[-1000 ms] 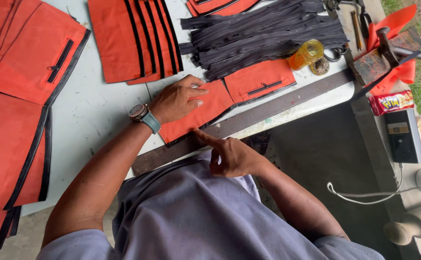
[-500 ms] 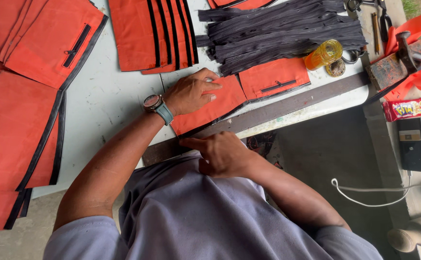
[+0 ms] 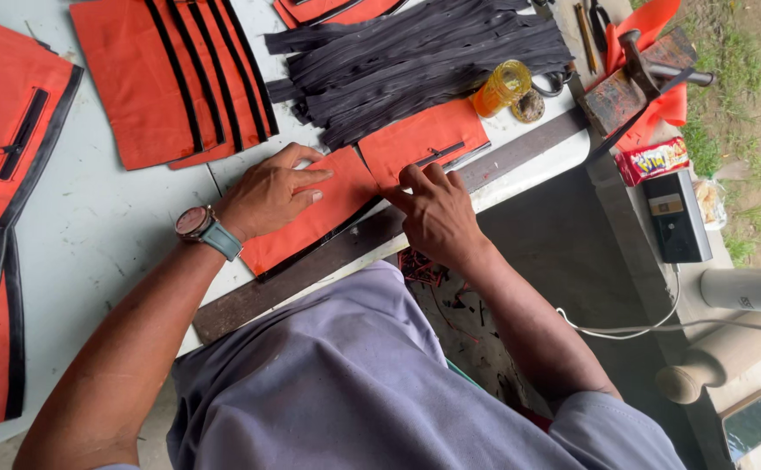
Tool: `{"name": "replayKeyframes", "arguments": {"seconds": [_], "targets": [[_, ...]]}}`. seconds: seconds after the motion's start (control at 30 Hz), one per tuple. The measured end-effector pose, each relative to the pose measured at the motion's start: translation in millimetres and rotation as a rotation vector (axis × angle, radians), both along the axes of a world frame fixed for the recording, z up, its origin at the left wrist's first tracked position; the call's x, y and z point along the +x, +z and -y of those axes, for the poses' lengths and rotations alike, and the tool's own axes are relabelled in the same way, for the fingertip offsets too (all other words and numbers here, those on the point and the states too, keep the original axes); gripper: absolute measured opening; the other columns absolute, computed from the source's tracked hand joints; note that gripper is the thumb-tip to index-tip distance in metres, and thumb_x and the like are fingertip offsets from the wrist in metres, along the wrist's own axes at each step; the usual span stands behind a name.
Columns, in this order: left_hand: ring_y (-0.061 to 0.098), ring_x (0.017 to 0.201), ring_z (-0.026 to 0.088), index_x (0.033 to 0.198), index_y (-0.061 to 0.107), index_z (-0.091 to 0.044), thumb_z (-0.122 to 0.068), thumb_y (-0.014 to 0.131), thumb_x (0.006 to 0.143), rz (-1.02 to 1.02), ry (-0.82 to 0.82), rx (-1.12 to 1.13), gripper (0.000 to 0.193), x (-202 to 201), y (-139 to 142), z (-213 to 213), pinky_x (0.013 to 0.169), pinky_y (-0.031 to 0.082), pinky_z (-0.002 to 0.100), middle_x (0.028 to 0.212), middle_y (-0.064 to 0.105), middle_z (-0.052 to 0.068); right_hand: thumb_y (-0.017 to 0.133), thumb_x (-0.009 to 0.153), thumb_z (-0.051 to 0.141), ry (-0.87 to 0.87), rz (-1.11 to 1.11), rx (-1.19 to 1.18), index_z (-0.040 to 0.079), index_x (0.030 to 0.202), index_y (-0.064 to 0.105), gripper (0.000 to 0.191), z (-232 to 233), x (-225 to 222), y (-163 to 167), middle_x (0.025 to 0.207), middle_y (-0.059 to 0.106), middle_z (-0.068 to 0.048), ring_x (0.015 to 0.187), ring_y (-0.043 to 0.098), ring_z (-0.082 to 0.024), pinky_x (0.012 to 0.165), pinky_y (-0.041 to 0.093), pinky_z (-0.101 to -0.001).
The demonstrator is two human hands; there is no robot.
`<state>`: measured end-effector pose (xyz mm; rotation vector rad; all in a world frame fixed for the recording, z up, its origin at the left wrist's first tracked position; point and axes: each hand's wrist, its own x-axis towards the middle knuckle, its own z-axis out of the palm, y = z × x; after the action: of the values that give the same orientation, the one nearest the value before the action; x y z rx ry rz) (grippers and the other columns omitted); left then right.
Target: The person assembles orange fabric pouches by inserting black zipper strips into pre-cut slots. They repeatedly pick up a pouch, align a zipper, press it into place, and set the finished unit aside. The process continues with multiple pouches on a white workbench.
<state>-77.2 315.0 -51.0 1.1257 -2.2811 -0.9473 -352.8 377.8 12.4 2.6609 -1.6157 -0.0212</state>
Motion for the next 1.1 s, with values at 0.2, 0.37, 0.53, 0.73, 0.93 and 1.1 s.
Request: {"name": "replayKeyframes", "arguments": {"seconds": [0.2,0.37,0.53,0.73,0.93,1.1], "targets": [[0.067,0.112,0.025,0.127,0.073,-0.014,-0.023,0.067,0.093,-0.011,0.002,-0.022,0.036,-0.8,1.2,-0.8,0.098,0.053,0.039,0.140,0.057,0.005,0.067,0.086,0.015,0.059,-0.058,-0.094,0.026,0.122,0.075,0.039,4.0,-10.9,-7.1,0.112,0.055,-0.002,0.104,0.052,-0.024,0.083,0.041,-0.0399],[0.066,0.110,0.028,0.126,0.072,-0.012,-0.022,0.067,0.093,0.003,-0.023,-0.031,0.035,-1.1,2.0,-0.5,0.095,0.053,0.041,0.138,0.057,0.008,0.069,0.086,0.010,0.143,0.049,-0.215,0.023,0.118,0.078,0.036,12.1,-18.9,-3.6,0.117,0.058,-0.002,0.108,0.053,-0.023,0.088,0.042,-0.0391],[0.066,0.110,0.033,0.124,0.072,-0.008,-0.020,0.068,0.090,0.047,-0.037,-0.044,0.036,11.4,4.5,1.5,0.093,0.054,0.043,0.135,0.059,0.012,0.077,0.078,0.016,-0.195,0.130,-0.378,0.018,0.105,0.077,0.027,70.1,-104.7,55.2,0.116,0.060,-0.004,0.113,0.053,-0.030,0.090,0.040,-0.0444],[0.067,0.109,0.033,0.118,0.074,-0.007,-0.021,0.067,0.090,0.055,0.004,-0.047,0.032,9.0,13.1,-0.9,0.091,0.055,0.041,0.131,0.062,0.014,0.074,0.064,0.013,-0.264,-0.047,-0.356,0.024,0.088,0.078,0.028,125.4,-161.4,51.0,0.107,0.057,-0.005,0.110,0.051,-0.030,0.090,0.038,-0.0464],[0.068,0.107,0.031,0.121,0.071,-0.003,-0.024,0.068,0.090,0.069,0.146,0.009,0.038,-9.2,30.8,-10.6,0.089,0.056,0.040,0.128,0.064,0.012,0.072,0.069,0.010,-0.295,-0.017,-0.238,0.023,0.085,0.075,0.021,132.6,-154.6,53.7,0.107,0.056,-0.005,0.111,0.049,-0.029,0.095,0.035,-0.0474],[0.065,0.112,0.034,0.121,0.072,-0.003,-0.022,0.070,0.092,0.073,0.156,-0.277,0.035,-22.6,43.5,-9.8,0.095,0.053,0.044,0.128,0.065,0.013,0.067,0.068,0.002,-0.327,0.271,-0.271,0.016,0.107,0.071,0.042,95.3,-157.4,66.3,0.120,0.058,-0.010,0.117,0.053,-0.032,0.098,0.042,-0.0458]]}}
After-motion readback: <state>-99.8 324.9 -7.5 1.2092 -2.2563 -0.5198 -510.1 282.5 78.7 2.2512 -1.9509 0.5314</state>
